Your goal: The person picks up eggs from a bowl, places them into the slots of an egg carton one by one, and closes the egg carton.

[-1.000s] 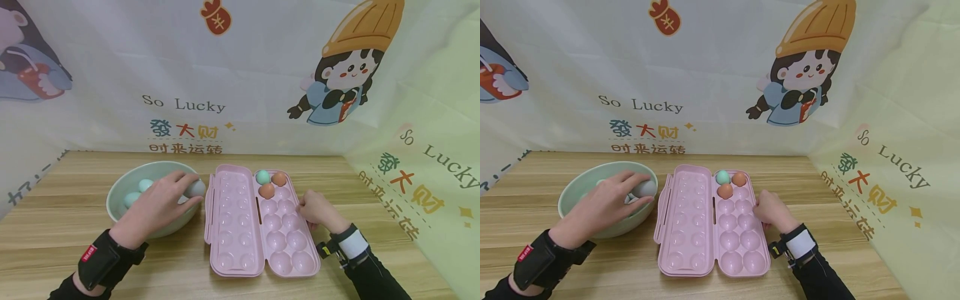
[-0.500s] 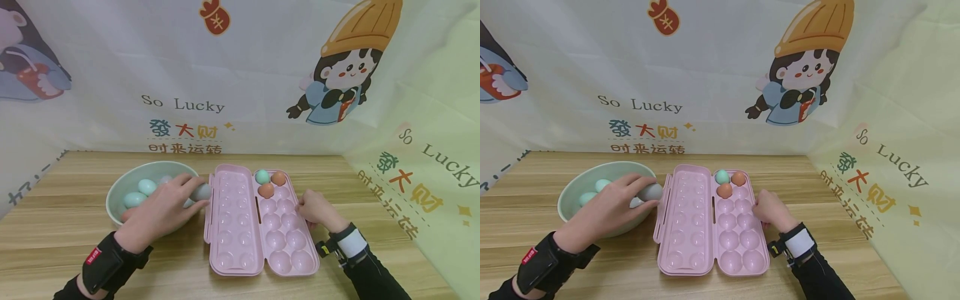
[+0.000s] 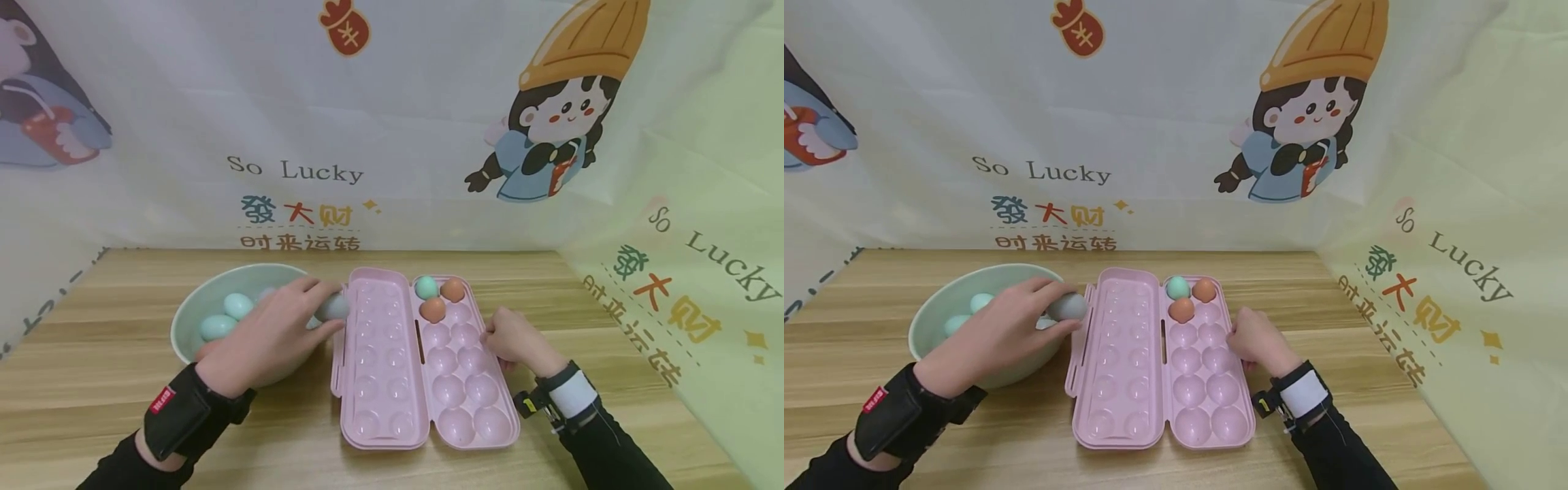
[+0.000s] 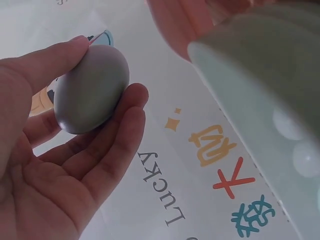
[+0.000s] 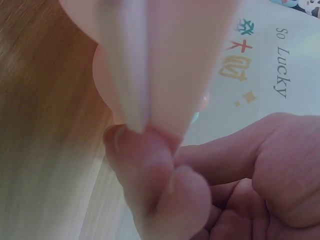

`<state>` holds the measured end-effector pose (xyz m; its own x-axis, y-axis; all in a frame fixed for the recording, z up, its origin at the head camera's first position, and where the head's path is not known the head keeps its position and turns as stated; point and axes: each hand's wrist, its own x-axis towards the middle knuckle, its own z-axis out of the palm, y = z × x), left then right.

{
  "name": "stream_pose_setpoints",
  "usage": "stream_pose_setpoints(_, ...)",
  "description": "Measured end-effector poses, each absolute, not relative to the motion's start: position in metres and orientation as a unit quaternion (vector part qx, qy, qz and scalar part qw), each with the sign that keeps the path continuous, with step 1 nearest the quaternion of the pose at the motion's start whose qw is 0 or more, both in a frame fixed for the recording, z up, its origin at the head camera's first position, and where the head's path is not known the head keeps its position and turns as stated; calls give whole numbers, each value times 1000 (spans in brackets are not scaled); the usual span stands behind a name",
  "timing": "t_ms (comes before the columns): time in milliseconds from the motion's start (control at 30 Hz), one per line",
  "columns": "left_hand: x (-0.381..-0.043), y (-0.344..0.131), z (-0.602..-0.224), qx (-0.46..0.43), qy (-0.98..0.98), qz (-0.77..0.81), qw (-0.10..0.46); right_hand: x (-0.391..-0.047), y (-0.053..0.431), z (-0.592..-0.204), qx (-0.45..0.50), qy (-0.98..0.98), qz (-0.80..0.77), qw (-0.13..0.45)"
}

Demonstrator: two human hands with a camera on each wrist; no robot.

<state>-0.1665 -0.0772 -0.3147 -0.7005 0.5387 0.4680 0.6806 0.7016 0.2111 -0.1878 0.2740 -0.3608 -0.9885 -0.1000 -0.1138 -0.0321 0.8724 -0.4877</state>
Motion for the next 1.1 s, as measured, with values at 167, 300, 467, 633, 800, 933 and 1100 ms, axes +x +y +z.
stream_pose_setpoints(167, -173, -70, -306, -342, -907, -178, 171, -188, 273, -360, -35, 965, -252, 70)
stream_pose_setpoints(300, -177, -65, -301, -360, -901, -172, 168, -189, 272, -358, -34, 964, -253, 73)
stream_pose_setpoints(467, -181, -54, -290, -383, -898, -150, 155, -189, 273, -357, -31, 964, -252, 74)
stream_pose_setpoints(633, -187, -36, -279, -401, -899, -112, 134, -187, 275, -359, -31, 963, -256, 75)
stream_pose_setpoints(800, -194, -17, -270, -430, -890, -75, 130, -186, 276, -361, -30, 963, -259, 75)
stream_pose_setpoints(933, -197, -6, -265, -446, -884, -60, 124, -186, 276, -360, -29, 962, -260, 81)
stream_pose_setpoints(1100, -202, 6, -262, -456, -881, -59, 109, -188, 276, -359, -33, 962, -260, 82)
